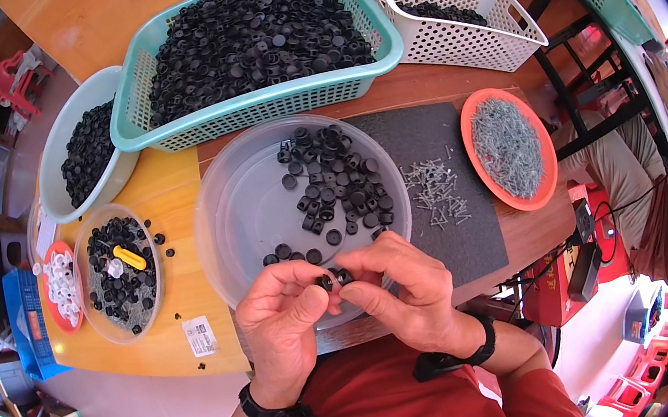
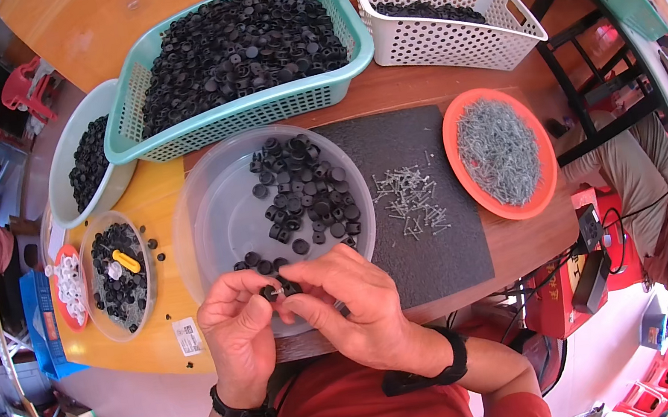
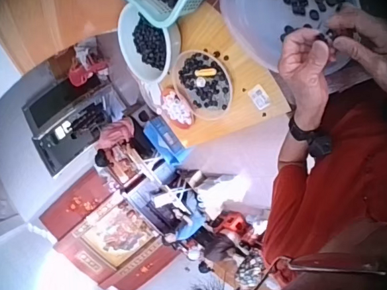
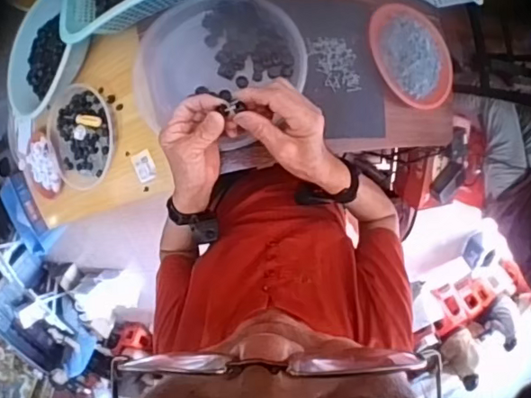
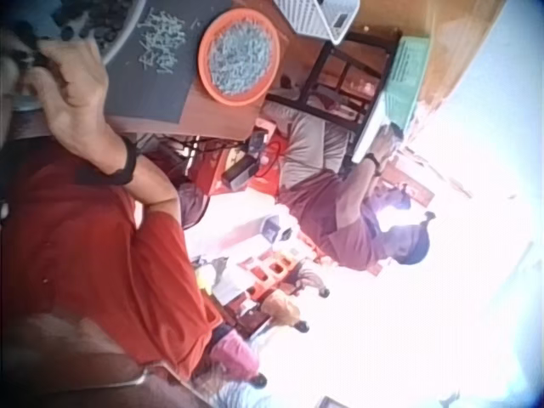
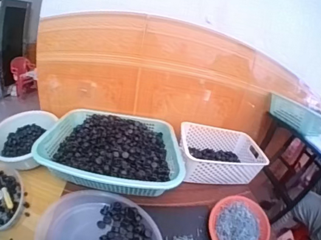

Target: The person picks up a screw and a black plastic component by hand, then inserts the screw into the component. They pick up a second black plastic component and fit it onto the screw, pressing the two components together before placing the assembled unit into a clear plastic container.

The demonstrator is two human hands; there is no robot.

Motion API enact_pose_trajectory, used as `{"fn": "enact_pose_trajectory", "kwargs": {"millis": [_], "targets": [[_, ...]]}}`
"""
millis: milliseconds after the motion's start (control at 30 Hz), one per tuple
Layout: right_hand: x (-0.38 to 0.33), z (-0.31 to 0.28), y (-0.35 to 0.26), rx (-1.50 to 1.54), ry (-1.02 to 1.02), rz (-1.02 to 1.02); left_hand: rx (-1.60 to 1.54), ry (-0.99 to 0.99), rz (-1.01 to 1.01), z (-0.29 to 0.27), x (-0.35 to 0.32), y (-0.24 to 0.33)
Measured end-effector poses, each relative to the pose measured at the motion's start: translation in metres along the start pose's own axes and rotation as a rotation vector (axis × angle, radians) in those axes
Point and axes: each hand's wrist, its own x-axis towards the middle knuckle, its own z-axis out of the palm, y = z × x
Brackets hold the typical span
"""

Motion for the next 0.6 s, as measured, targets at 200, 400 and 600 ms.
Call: {"fn": "enact_pose_trajectory", "kwargs": {"millis": [200,400,600], "targets": [[-0.007,-0.006,0.007,0.147,-0.054,0.111,-0.001,-0.023,-0.014,0.0,0.0,0.0],[-0.008,-0.005,0.003,0.561,-0.015,0.314,0.15,0.016,0.071,0.005,-0.002,0.0],[-0.01,-0.009,0.012,0.792,-0.04,0.451,0.262,-0.034,0.172,0.006,-0.005,0.004]]}}
